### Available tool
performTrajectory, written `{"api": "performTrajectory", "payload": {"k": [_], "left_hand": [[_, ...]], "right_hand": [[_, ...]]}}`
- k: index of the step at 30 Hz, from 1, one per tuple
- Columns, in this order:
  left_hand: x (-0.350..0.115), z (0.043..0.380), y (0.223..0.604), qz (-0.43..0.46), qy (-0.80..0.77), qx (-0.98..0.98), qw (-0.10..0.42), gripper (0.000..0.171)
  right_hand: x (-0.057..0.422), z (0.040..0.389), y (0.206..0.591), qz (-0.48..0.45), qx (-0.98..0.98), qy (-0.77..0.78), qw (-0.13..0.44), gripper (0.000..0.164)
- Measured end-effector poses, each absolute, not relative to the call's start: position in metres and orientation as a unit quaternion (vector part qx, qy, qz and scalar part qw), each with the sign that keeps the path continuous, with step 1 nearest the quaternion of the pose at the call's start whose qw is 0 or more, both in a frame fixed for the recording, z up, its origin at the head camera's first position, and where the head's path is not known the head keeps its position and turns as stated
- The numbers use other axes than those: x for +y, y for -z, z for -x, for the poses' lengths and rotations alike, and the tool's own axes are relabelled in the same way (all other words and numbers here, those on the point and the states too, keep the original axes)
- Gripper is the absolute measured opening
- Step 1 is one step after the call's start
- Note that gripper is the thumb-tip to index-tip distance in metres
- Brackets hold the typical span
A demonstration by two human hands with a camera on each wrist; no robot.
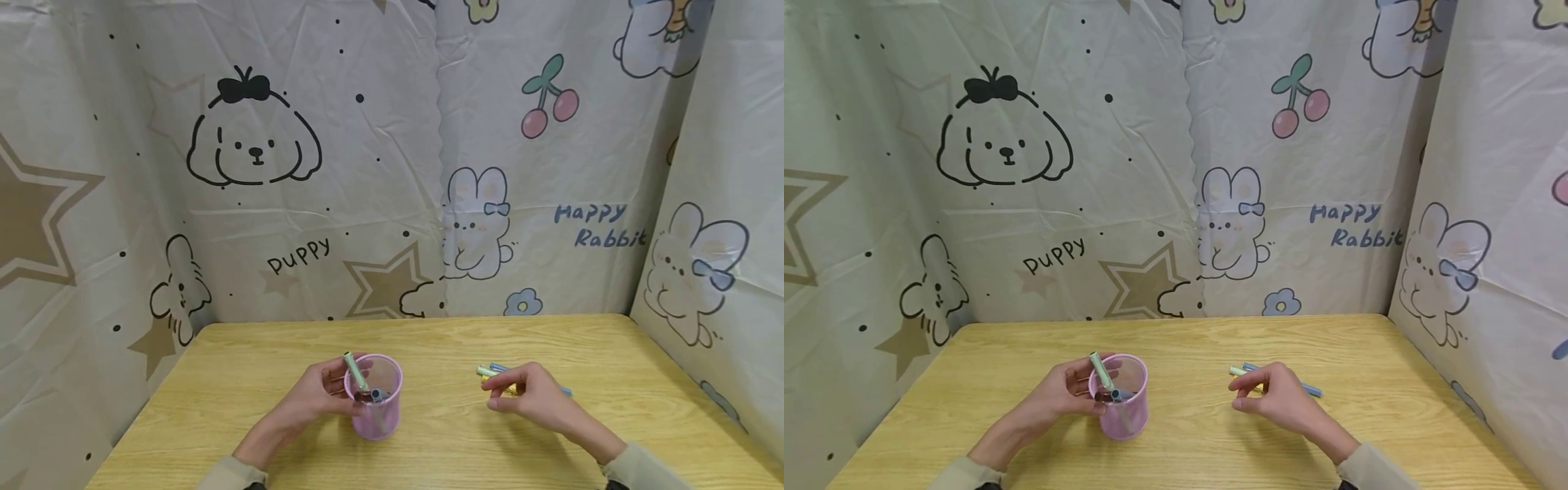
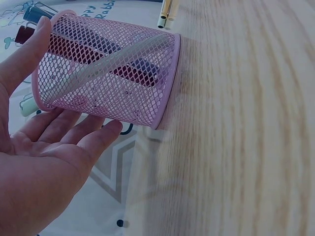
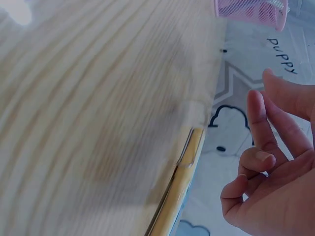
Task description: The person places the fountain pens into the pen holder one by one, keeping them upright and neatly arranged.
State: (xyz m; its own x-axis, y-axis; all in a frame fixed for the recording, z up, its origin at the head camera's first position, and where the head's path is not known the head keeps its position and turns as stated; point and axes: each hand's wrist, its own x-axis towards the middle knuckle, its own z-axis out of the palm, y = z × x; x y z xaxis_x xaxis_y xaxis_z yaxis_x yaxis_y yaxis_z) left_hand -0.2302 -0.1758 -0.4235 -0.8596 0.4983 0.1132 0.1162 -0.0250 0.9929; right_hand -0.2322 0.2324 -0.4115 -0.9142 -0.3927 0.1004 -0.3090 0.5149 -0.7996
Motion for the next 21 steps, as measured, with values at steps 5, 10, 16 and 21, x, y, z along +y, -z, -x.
{"api": "performTrajectory", "payload": {"k": [5,10,16,21], "left_hand": [[-0.175,0.230,0.424,-0.224,-0.683,0.681,0.141,0.085],[-0.176,0.231,0.424,-0.224,-0.682,0.681,0.143,0.085],[-0.176,0.231,0.423,-0.226,-0.683,0.680,0.144,0.084],[-0.177,0.230,0.424,-0.225,-0.681,0.682,0.143,0.084]], "right_hand": [[0.247,0.234,0.416,0.196,0.882,0.426,0.039,0.023],[0.263,0.237,0.421,0.187,0.896,0.400,0.035,0.023],[0.278,0.242,0.426,0.182,0.912,0.366,0.018,0.024],[0.284,0.249,0.427,0.185,0.922,0.341,0.010,0.025]]}}
